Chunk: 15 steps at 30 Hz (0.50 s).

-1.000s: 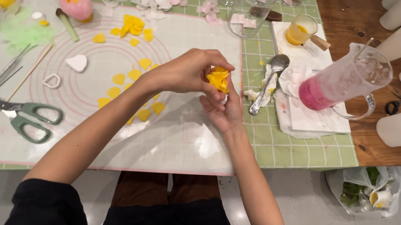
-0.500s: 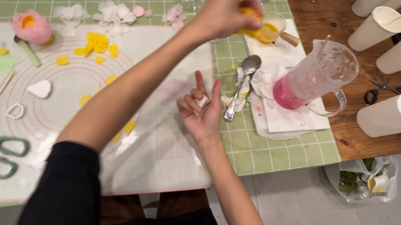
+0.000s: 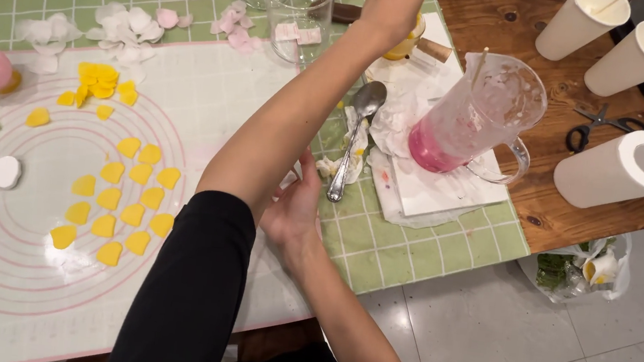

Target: Assembling small wax petals and components to create decorative flowers for candles.

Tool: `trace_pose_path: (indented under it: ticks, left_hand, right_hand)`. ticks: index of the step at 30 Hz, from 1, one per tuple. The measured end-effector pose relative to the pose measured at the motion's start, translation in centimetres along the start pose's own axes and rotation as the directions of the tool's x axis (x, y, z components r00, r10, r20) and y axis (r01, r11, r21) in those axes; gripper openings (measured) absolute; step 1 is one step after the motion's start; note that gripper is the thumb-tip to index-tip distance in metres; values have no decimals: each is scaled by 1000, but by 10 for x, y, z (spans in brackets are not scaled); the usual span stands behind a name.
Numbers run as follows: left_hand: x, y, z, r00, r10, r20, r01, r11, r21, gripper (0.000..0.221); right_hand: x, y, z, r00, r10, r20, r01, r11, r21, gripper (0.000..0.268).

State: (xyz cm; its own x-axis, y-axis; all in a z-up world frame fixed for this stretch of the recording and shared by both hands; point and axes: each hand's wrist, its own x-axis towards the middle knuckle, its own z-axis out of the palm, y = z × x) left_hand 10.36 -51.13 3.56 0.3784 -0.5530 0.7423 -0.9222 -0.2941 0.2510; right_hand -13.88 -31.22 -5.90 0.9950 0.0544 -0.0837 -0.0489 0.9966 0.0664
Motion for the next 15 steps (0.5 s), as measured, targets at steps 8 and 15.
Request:
trace_pose_path:
  ticks: [8, 15]
  left_hand:
    - [0, 5, -16, 962, -203, 184, 190, 978, 86, 12]
    - [-5, -1, -10, 959, -209, 190, 180, 971, 160, 9]
  right_hand:
    - [-8, 4, 34, 968, -95, -233, 69, 990, -120, 46]
    - [-13, 8, 63, 918, -119, -377, 49, 980, -190, 47]
